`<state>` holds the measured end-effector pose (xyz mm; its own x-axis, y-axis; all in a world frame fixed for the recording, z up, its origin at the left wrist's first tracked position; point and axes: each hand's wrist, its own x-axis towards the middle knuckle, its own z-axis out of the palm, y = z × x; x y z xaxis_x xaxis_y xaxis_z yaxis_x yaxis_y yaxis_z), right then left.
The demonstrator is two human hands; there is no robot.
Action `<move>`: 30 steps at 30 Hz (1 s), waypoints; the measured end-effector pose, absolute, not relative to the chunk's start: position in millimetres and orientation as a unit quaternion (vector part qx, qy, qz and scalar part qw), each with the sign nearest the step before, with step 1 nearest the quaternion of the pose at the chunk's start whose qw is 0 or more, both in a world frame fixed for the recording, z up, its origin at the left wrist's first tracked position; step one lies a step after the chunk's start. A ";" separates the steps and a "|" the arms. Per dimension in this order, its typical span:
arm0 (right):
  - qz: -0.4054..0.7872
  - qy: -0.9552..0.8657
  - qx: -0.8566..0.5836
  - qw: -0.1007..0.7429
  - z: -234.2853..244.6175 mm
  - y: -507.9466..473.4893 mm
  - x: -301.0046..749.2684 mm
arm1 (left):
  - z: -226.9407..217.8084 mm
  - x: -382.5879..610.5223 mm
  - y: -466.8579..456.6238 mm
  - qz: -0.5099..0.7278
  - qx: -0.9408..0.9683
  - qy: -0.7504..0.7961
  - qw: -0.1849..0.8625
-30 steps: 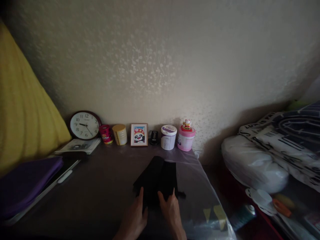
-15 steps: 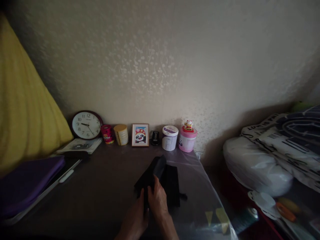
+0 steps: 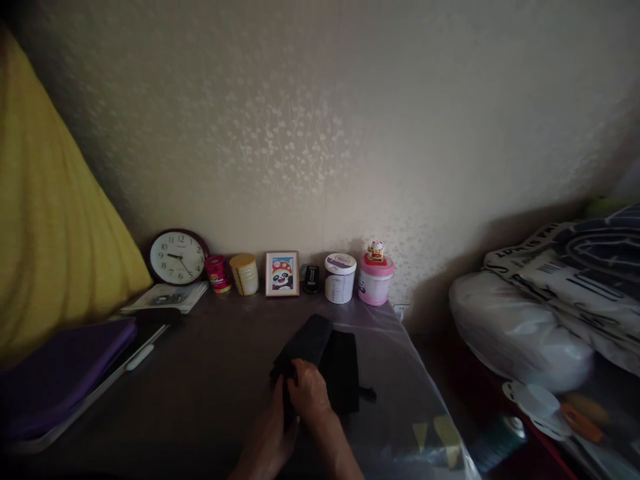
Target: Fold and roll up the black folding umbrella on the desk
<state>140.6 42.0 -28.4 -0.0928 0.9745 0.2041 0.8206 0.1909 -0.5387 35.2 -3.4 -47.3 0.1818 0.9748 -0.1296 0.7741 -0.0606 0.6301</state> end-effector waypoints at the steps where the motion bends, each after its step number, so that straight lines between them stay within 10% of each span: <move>1: 0.142 -0.729 -0.615 0.267 -28.0 40.9 140.5 | -49.5 33.3 -3.6 0.178 0.702 0.620 0.301; 30: 0.120 -0.852 -0.425 0.281 -20.9 63.7 174.0 | -39.3 37.9 7.4 0.084 0.721 0.616 0.307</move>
<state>174.0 63.7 -20.9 -0.4812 0.7915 0.3769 0.6560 0.6103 -0.4441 37.9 7.4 -39.3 0.2278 0.9391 -0.2573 0.8360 -0.0531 0.5462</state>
